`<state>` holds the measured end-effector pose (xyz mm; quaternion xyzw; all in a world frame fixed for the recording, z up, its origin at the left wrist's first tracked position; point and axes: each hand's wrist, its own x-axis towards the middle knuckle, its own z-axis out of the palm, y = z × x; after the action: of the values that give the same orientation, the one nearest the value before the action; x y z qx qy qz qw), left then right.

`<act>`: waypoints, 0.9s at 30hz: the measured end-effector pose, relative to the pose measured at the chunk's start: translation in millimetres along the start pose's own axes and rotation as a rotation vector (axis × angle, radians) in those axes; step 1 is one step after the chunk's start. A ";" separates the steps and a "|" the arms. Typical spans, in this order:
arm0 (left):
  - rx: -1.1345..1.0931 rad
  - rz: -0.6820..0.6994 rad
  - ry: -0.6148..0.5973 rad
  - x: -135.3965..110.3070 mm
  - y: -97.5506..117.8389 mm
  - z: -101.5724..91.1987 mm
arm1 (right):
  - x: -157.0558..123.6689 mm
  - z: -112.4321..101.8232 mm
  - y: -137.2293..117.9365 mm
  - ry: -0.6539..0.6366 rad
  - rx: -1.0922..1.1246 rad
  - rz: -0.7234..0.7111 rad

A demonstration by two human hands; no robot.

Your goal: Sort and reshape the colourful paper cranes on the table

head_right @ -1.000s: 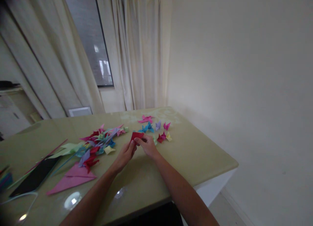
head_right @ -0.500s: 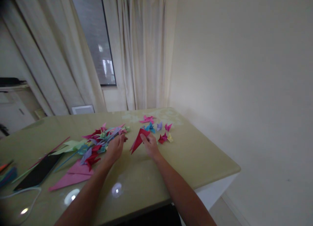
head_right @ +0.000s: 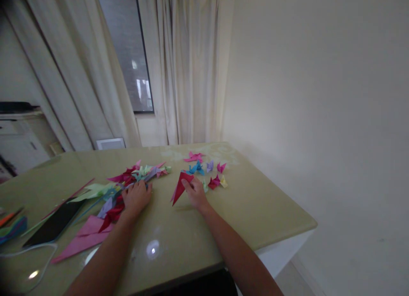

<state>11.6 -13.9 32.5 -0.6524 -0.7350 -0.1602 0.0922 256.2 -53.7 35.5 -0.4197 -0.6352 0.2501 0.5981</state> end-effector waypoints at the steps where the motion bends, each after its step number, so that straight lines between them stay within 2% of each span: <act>1: 0.006 -0.002 0.000 0.0 -0.3 1.2 | -0.1 0.0 1.0 0.000 0.004 -0.003; 5: -0.007 0.023 0.008 -0.6 -1.6 4.4 | -0.6 0.7 2.6 0.011 0.027 -0.019; 8: -0.108 0.045 0.070 -0.1 -1.9 2.7 | -0.3 0.5 1.9 0.014 0.012 -0.032; 12: -0.494 0.018 0.228 6.0 -2.8 -2.1 | 0.3 0.2 1.7 0.016 0.008 -0.044; 17: -0.977 -0.005 0.289 14.4 2.2 -6.3 | -0.2 0.2 2.9 0.020 -0.003 -0.035; 19: -1.255 0.011 0.277 13.2 9.4 -9.5 | -0.5 -0.2 2.3 0.017 -0.011 -0.031; 21: -1.420 0.030 0.217 9.0 18.6 -13.9 | -0.7 -0.7 0.6 0.017 -0.014 -0.020; 24: -1.490 0.041 0.093 0.4 32.0 -19.6 | -0.8 -1.5 -4.1 0.006 -0.005 0.031; 27: -1.492 0.035 0.044 -4.7 39.1 -19.4 | -0.5 -2.6 -9.7 0.005 0.001 0.097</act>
<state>49.4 -21.3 53.5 -0.5498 -0.4186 -0.6280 -0.3579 256.5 -59.6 43.6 -0.4503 -0.6126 0.2781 0.5870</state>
